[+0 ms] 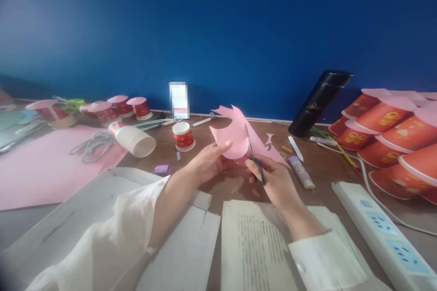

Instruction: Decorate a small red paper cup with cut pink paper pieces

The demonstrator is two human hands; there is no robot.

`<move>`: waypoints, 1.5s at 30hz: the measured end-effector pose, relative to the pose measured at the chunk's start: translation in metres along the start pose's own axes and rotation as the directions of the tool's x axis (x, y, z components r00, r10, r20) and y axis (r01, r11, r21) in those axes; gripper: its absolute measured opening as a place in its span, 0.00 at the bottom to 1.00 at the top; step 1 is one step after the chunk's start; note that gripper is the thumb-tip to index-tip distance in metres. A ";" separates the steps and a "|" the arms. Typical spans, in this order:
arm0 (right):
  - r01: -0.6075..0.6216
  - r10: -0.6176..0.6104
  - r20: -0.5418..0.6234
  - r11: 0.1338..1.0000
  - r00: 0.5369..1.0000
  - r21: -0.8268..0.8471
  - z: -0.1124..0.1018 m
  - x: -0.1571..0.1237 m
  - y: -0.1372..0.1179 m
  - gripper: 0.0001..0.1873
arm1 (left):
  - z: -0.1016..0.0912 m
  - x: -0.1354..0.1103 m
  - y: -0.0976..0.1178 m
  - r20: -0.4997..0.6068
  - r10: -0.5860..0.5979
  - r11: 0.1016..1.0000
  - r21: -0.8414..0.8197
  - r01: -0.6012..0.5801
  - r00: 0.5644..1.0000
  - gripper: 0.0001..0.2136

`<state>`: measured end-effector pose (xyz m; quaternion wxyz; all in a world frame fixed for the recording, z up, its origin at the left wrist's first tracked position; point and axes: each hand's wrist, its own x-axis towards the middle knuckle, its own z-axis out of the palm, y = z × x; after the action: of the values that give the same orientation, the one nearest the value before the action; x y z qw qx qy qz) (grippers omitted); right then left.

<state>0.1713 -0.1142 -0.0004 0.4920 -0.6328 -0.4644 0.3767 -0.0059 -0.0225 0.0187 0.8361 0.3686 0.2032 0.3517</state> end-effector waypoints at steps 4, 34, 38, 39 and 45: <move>-0.028 0.030 0.025 0.997 0.999 -0.071 0.004 -0.001 -0.004 0.24 | 0.007 0.000 -0.009 -0.106 -0.018 0.998 0.064 0.024 0.994 0.22; -0.034 0.046 0.157 0.996 0.986 -0.082 0.005 -0.003 -0.015 0.21 | -0.006 0.007 0.005 -0.411 0.226 0.967 0.204 -0.152 0.883 0.17; -0.047 0.060 0.181 0.996 0.982 -0.075 0.009 -0.006 -0.022 0.17 | -0.010 0.007 0.008 -0.428 0.247 0.942 0.315 -0.113 0.870 0.15; -0.054 0.065 0.190 0.997 0.980 -0.063 0.009 -0.007 -0.023 0.17 | -0.009 0.006 0.008 -0.423 0.249 0.941 0.319 -0.114 0.871 0.15; -0.050 0.061 0.228 0.997 0.972 -0.054 0.009 -0.009 -0.023 0.22 | -0.009 0.007 0.010 -0.414 0.240 0.957 0.252 -0.143 0.878 0.17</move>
<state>0.1557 -0.1186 0.0199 0.4092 -0.6093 -0.5092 0.4495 -0.0111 -0.0087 0.0196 0.6847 0.3856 0.3857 0.4834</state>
